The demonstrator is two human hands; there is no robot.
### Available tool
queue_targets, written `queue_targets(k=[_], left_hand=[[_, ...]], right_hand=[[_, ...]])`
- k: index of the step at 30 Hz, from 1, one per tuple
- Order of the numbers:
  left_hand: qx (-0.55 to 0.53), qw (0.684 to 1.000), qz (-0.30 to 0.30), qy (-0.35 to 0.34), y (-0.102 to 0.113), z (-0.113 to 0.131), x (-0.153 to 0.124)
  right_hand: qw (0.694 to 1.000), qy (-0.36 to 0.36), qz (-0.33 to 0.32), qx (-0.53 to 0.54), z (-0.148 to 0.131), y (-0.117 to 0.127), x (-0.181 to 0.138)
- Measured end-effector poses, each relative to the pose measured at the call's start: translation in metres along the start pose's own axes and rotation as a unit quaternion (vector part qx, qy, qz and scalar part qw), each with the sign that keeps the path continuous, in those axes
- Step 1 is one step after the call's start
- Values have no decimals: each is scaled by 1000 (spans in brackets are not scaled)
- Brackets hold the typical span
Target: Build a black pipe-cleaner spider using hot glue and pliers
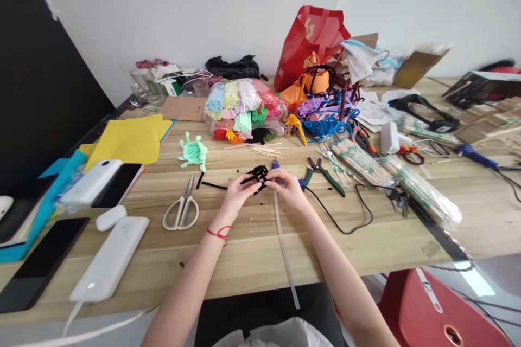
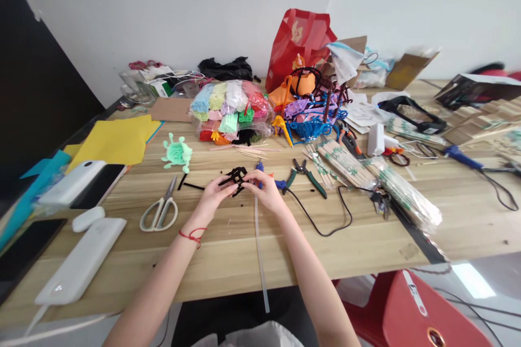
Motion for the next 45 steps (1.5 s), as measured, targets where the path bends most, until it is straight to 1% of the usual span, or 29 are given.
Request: queue_targets(k=[3,10,25,37,45], left_hand=[[1,1000,0,-2,0,0,0],[11,999,-27,-18,0,2,-1],[4,1000,-11,-17,1,3,-1],[2,999,-35,-7,1,1,0],[7,1000,-15,-7,1,1,0]], right_hand=[[1000,6,-1,0,-2,-1,0],[1000,-1,4,0,0,0,0],[1000,2,-2,12,-3,-2,-1],[1000,1,-4,15,1,-3,-1],[1000,-4,-6,19,3,-3,-1]])
Point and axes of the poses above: each hand's wrist, its own x-axis towards the middle knuckle, its own y-axis out of the back of the hand, z = x × y, the point moved 3 cm from there along x, towards the middle knuckle, and after that the axes turned 4 degrees about z, right-handed, at the moved point
